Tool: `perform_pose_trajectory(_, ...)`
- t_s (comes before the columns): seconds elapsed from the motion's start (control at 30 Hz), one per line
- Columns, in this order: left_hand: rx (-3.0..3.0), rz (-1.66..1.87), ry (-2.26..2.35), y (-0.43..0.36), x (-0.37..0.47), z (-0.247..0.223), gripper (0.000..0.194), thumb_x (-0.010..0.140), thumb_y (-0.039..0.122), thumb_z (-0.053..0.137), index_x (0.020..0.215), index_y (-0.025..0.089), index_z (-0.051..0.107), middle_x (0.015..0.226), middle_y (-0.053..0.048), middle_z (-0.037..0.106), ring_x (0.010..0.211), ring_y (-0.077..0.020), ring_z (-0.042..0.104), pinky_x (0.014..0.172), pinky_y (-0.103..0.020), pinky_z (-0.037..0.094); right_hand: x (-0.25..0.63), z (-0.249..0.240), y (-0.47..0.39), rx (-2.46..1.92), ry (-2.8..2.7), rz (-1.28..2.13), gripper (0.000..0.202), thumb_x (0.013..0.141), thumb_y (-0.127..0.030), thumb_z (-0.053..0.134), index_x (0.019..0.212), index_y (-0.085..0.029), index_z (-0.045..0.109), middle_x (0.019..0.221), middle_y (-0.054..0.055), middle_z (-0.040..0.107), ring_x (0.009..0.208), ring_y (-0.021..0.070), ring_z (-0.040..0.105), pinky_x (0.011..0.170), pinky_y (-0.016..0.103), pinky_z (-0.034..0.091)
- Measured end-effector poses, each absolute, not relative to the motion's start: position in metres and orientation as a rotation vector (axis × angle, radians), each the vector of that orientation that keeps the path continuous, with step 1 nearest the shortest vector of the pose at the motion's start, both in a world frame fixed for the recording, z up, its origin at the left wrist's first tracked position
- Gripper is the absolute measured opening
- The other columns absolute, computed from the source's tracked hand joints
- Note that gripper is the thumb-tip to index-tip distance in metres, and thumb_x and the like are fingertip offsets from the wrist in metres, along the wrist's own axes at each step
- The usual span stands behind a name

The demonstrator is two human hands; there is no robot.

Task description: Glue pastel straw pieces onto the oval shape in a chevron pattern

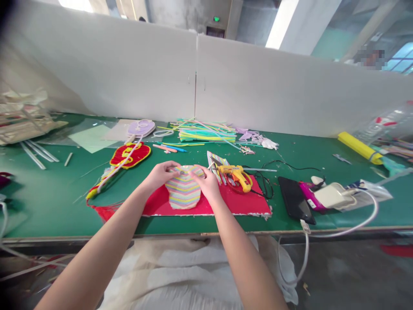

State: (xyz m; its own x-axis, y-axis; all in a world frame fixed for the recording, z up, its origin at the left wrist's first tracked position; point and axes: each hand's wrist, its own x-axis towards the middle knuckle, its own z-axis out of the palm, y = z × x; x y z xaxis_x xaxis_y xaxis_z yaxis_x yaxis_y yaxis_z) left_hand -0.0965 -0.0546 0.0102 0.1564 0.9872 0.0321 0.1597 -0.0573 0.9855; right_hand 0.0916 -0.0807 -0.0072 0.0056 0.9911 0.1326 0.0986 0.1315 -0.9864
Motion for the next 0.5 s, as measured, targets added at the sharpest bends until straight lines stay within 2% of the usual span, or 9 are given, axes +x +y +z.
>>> perform_pose_trajectory(0.1, 1.278, 1.171, 1.101, -0.053, -0.1, 0.01, 0.046, 0.06, 0.04, 0.08, 0.097, 0.015, 0.068, 0.066, 0.0, 0.067, 0.059, -0.014, 0.062, 0.054, -0.021, 0.045, 0.09, -0.008, -0.081, -1.133, -1.214, 1.228, 0.037, 0.061, -0.045, 0.076, 0.089, -0.02, 0.07, 0.086, 0.003, 0.073, 0.085, 0.0243, 0.068, 0.075, 0.035, 0.055)
perform_pose_trajectory(0.2, 1.105, 1.207, 0.917, -0.055, -0.098, 0.012, 0.048, 0.071, 0.051, 0.071, 0.101, 0.014, 0.067, 0.082, -0.006, 0.072, 0.069, -0.0157, 0.066, 0.065, -0.025, 0.05, 0.09, -0.011, -0.077, -1.069, -1.072, 1.218, 0.038, 0.061, -0.045, 0.077, 0.088, -0.02, 0.07, 0.091, 0.003, 0.074, 0.091, 0.0251, 0.068, 0.083, 0.038, 0.054)
perform_pose_trajectory(0.27, 1.017, 1.147, 0.806, -0.057, -0.094, 0.011, 0.044, 0.07, 0.048, 0.074, 0.096, 0.013, 0.068, 0.086, -0.008, 0.073, 0.073, -0.016, 0.067, 0.071, -0.026, 0.051, 0.091, -0.012, -0.074, -1.025, -1.004, 1.174, 0.04, 0.063, -0.045, 0.076, 0.092, -0.02, 0.069, 0.096, 0.003, 0.073, 0.098, 0.0246, 0.066, 0.089, 0.039, 0.052)
perform_pose_trajectory(0.37, 0.959, 1.08, 0.741, -0.059, -0.09, 0.009, 0.04, 0.059, 0.035, 0.085, 0.086, 0.011, 0.07, 0.082, -0.008, 0.074, 0.074, -0.0171, 0.068, 0.074, -0.026, 0.052, 0.092, -0.013, -0.07, -0.968, -0.955, 1.174, 0.04, 0.063, -0.045, 0.077, 0.093, -0.019, 0.069, 0.096, 0.003, 0.073, 0.099, 0.0244, 0.065, 0.09, 0.04, 0.051)
perform_pose_trajectory(0.5, 0.948, 1.112, 0.758, -0.057, -0.09, 0.007, 0.039, 0.059, 0.037, 0.084, 0.084, 0.011, 0.07, 0.079, -0.008, 0.074, 0.073, -0.0178, 0.069, 0.073, -0.027, 0.053, 0.091, -0.009, -0.071, -0.868, -0.908, 1.291, 0.039, 0.063, -0.04, 0.078, 0.096, -0.022, 0.067, 0.093, 0.001, 0.072, 0.094, 0.022, 0.066, 0.084, 0.036, 0.053)
